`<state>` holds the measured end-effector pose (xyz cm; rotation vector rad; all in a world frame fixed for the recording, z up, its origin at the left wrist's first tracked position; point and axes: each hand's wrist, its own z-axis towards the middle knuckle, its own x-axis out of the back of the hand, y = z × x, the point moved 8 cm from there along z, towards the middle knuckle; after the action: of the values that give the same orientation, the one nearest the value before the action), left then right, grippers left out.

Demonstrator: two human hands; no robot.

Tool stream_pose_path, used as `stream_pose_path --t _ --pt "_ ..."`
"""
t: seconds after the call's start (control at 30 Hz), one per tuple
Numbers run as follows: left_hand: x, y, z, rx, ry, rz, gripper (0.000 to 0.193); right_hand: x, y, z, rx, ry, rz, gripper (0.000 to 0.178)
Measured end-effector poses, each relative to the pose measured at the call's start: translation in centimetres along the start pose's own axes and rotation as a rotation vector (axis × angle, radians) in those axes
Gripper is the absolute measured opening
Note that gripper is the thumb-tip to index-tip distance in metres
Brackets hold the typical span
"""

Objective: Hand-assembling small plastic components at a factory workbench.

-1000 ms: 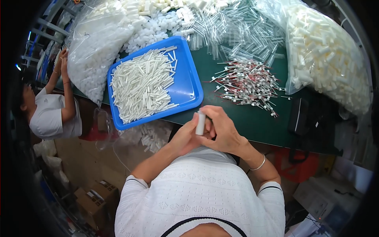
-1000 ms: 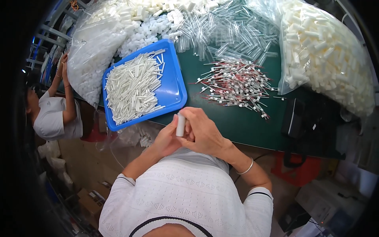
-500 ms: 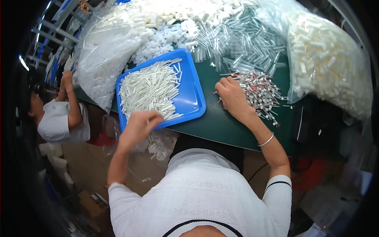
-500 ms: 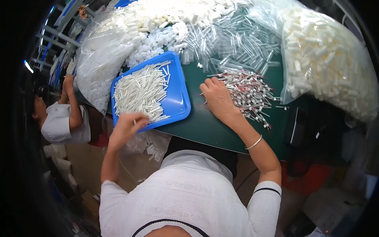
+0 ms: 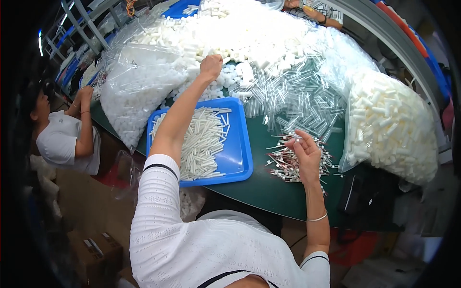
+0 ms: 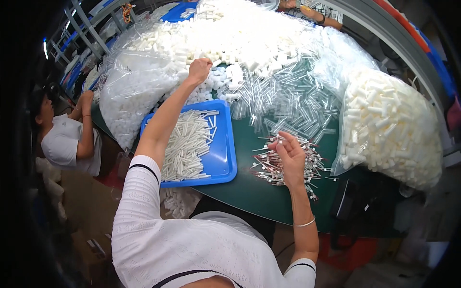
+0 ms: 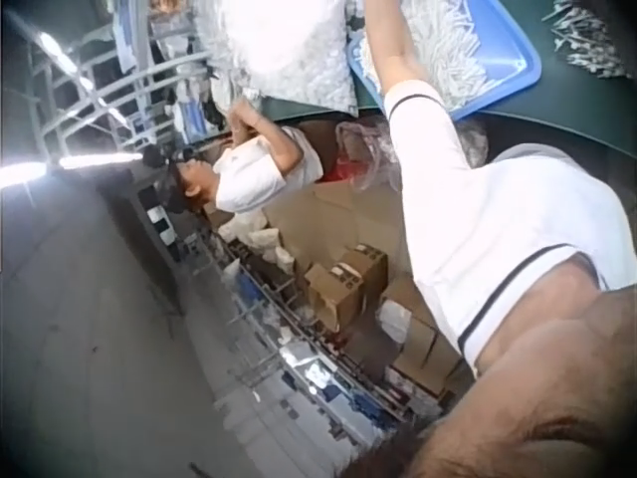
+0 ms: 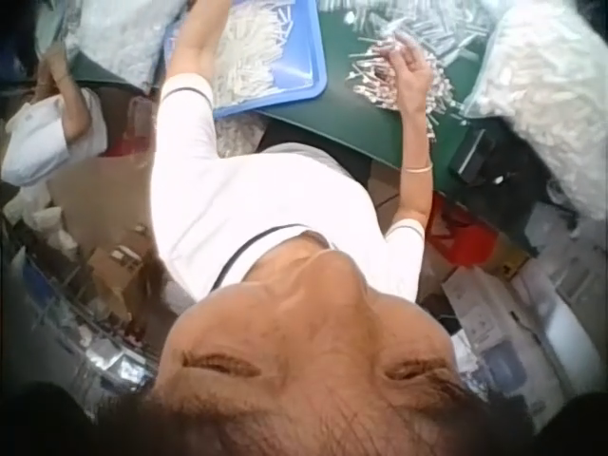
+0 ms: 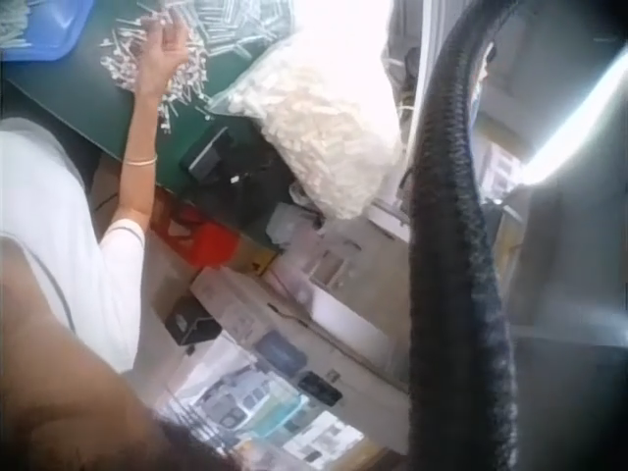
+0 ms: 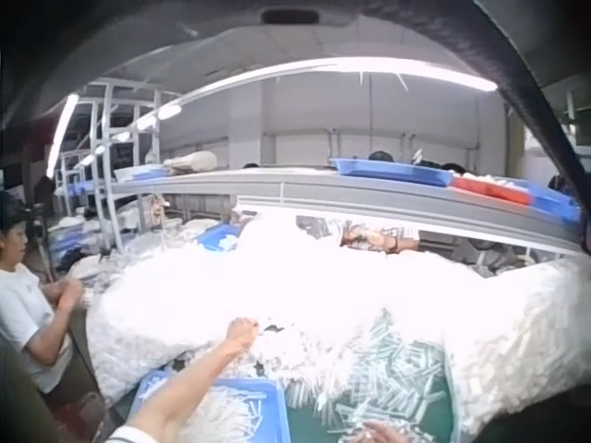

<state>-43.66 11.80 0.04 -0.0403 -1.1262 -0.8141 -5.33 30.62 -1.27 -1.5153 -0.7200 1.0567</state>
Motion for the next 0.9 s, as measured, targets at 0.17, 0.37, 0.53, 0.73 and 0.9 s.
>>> stream_pose_path --t 0.17,0.37,0.53,0.73,0.9 --pt "-2.2 -0.2 1.4 0.031 0.03 0.326 0.022 -0.7 0.6 -2.0 -0.104 -0.121 0.031 0.011" --pt "0.9 1.6 0.8 -0.086 -0.219 0.048 0.018 -2.2 -0.1 -3.2 -0.095 -0.225 0.029 0.013" --pt "1.1 2.5 -2.7 -0.133 -0.338 0.05 0.014 -3.8 1.2 -3.7 -0.187 -0.303 -0.055 0.019" --pt "1.3 3.0 -4.1 -0.211 -0.297 0.086 0.013 -4.3 0.5 -4.8 -0.153 -0.237 -0.176 0.02" --pt "0.9 1.1 -5.1 -0.3 -0.248 0.105 0.015 -5.1 -0.3 -6.5 -0.137 -0.25 -0.174 0.02"
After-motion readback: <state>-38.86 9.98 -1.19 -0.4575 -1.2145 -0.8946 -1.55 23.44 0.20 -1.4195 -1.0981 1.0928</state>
